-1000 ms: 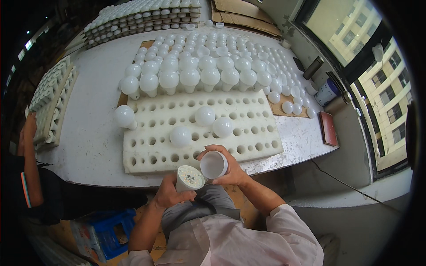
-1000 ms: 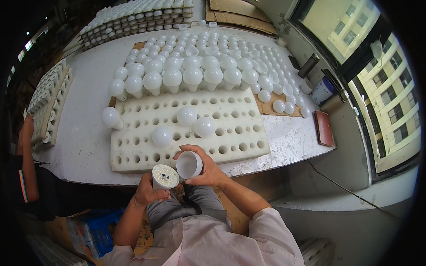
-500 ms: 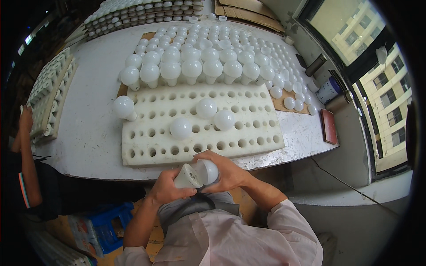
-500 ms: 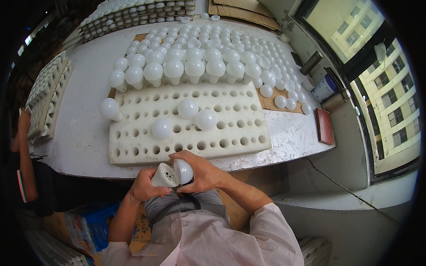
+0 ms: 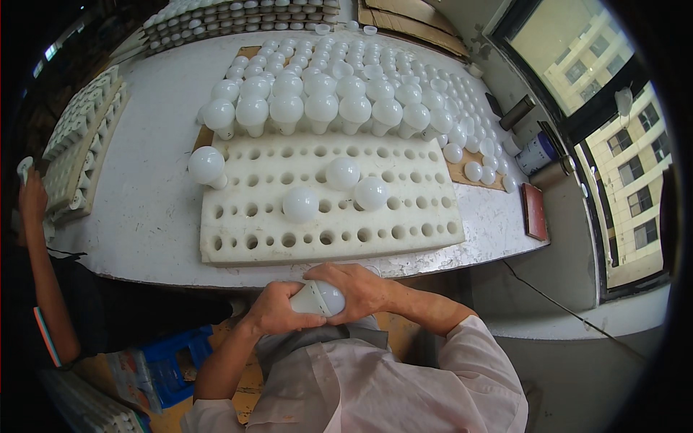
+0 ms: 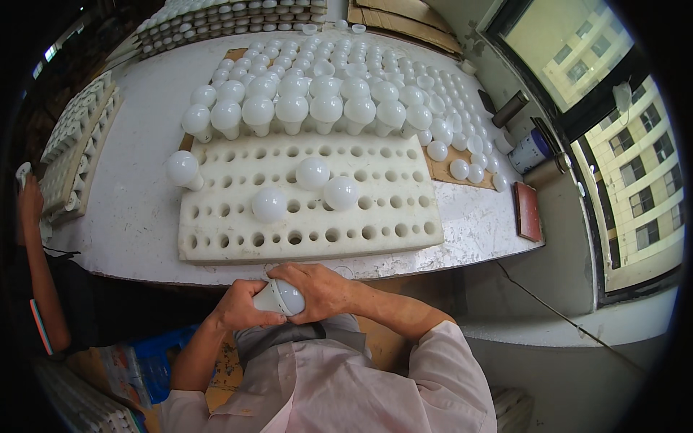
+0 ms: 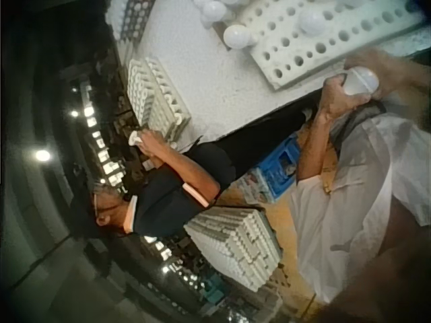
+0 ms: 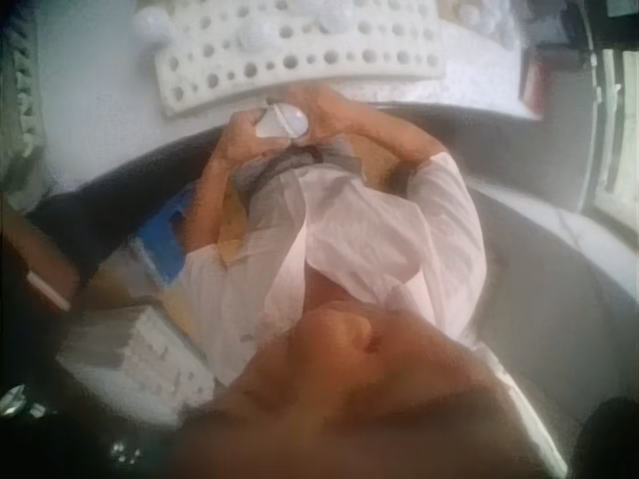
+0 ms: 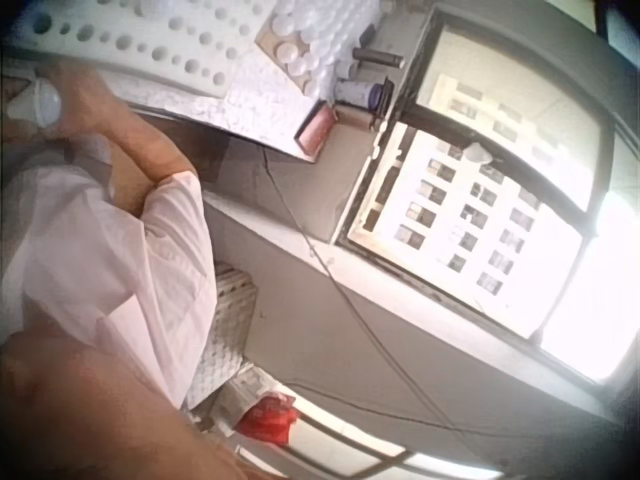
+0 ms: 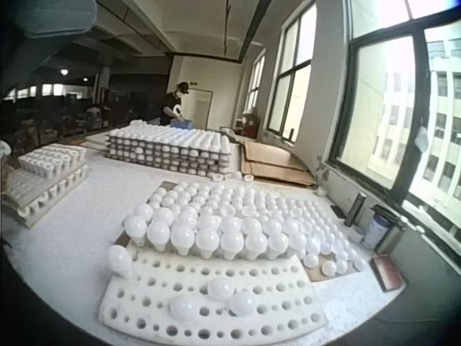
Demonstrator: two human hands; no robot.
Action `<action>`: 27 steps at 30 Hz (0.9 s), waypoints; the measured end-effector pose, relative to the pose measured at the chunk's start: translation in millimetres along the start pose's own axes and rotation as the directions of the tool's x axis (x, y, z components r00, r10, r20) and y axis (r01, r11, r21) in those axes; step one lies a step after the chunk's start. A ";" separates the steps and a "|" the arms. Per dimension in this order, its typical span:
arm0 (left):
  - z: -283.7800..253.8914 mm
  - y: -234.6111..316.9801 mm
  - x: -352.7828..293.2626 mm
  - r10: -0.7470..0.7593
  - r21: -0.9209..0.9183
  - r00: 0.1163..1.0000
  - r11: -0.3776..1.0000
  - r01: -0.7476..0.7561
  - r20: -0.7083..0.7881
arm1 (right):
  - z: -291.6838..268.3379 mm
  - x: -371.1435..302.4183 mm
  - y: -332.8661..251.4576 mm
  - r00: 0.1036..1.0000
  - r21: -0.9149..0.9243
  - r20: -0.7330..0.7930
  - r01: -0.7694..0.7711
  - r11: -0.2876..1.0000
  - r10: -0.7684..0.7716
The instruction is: The person assembles light bulbs by attaching round diffuser caps onto bulb bases by hand and placing the completed bulbs into holes on a foam tray.
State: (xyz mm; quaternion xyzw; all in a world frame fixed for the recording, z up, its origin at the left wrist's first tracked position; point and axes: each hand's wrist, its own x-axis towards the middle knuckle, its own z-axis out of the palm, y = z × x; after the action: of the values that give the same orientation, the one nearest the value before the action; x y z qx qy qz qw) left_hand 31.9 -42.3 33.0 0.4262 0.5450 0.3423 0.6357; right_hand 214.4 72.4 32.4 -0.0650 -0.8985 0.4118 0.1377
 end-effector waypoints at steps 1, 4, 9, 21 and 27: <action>0.2 -0.1 -0.8 -0.010 0.042 1.000 0.999 0.010 -0.011 | 2.0 -0.5 0.7 1.000 -0.001 0.002 0.000 1.000 0.000; 0.4 -5.2 -1.0 0.065 0.196 0.996 0.979 -0.054 -0.053 | 8.8 -3.2 3.1 0.999 0.001 -0.025 0.036 0.999 -0.036; 0.2 -3.2 -1.9 0.151 0.249 0.988 0.958 -0.143 -0.014 | 25.3 -9.5 9.8 0.964 0.171 -0.178 0.229 0.958 -0.199; -1.3 6.1 -5.6 0.097 0.200 0.990 0.973 -0.116 0.104 | 22.5 -9.5 2.3 0.963 0.250 -0.170 0.250 0.936 -0.211; -27.8 -49.3 18.9 0.145 -0.630 0.961 0.776 0.037 0.235 | 19.5 17.6 3.8 0.971 0.285 -0.227 -0.011 0.959 0.079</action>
State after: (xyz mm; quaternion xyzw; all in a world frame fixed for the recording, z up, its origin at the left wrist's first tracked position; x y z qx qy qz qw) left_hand 6.4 -40.4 -20.9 0.2478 0.2950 0.4611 0.7994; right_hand 191.7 64.9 20.8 -0.1139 -0.8063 0.5276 0.2418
